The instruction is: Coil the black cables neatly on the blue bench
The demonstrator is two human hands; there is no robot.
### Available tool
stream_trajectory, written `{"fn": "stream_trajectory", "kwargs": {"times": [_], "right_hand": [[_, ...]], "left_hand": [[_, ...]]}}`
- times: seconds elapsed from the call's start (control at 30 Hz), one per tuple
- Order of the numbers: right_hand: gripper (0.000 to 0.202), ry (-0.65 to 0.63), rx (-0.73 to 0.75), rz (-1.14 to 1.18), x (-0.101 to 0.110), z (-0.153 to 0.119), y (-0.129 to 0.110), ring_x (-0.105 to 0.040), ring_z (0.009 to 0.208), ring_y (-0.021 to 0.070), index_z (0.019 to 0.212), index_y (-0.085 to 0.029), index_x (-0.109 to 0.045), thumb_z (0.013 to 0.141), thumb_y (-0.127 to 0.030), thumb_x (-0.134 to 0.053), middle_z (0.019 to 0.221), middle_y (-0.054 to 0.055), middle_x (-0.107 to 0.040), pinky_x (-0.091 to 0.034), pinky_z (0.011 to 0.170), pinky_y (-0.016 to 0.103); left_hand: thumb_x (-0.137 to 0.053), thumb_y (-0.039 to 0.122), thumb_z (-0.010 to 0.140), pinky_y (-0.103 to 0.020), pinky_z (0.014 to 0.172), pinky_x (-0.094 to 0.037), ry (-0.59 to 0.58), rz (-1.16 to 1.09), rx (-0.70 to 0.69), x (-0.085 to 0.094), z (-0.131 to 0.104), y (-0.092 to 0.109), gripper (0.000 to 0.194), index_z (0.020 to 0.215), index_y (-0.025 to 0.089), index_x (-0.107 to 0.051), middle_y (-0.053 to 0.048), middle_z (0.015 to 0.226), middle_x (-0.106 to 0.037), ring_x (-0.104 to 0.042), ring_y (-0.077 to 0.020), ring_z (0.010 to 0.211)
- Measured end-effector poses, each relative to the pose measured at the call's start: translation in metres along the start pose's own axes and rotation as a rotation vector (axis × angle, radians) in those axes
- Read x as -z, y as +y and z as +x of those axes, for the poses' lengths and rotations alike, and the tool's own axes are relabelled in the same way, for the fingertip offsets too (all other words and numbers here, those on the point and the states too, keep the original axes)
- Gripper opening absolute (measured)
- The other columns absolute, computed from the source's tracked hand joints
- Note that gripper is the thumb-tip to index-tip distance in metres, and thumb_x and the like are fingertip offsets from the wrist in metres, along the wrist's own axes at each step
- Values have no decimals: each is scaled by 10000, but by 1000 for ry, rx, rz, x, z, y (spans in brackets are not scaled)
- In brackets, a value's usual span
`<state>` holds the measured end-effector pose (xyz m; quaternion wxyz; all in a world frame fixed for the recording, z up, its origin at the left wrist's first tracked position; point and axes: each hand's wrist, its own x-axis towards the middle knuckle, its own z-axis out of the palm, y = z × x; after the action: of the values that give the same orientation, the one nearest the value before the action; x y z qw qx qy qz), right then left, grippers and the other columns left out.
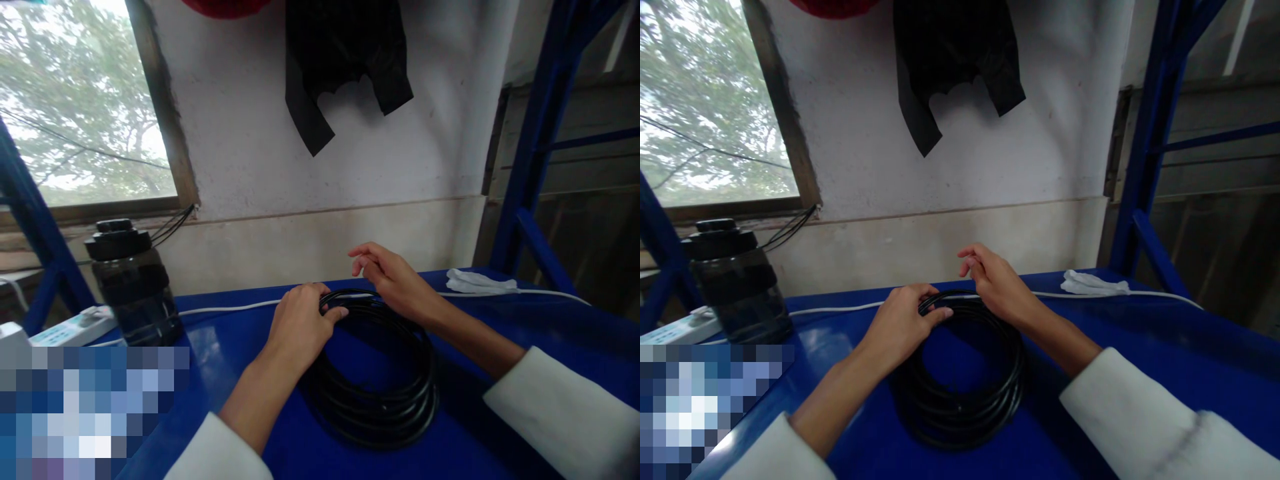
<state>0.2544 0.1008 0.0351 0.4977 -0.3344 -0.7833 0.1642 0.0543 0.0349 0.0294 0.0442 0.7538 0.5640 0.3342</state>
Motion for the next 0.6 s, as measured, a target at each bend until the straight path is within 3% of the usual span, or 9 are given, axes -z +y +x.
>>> {"fn": "stream_trajectory", "kwargs": {"times": [0.17,0.37,0.6], "right_hand": [[274,51,-16,110,0,3,8,-615,729,184,1154,-231,-623,933,-178,-470,998,51,-700,-509,647,314],[123,2,-43,280,-2,5,7,-746,1009,248,1084,-227,-608,974,-276,-583,1057,89,-747,-581,945,442],[163,-118,-87,282,0,2,0,-781,855,238,966,-222,-640,967,-384,-662,933,73,-793,-624,750,353]], "left_hand": [[-750,340,893,-360,807,-527,-10,-2,-19,-3,1,-1,177,1037,244,-784,-65,948,-809,-745,-276,910],[-663,290,952,-348,894,-534,-2,-17,-24,-1,3,-1,169,1056,240,-786,-81,1031,-814,-744,-264,993],[-697,371,929,-367,870,-544,-8,-25,-23,0,-1,1,193,1055,248,-774,-91,1037,-806,-745,-279,971]]}}
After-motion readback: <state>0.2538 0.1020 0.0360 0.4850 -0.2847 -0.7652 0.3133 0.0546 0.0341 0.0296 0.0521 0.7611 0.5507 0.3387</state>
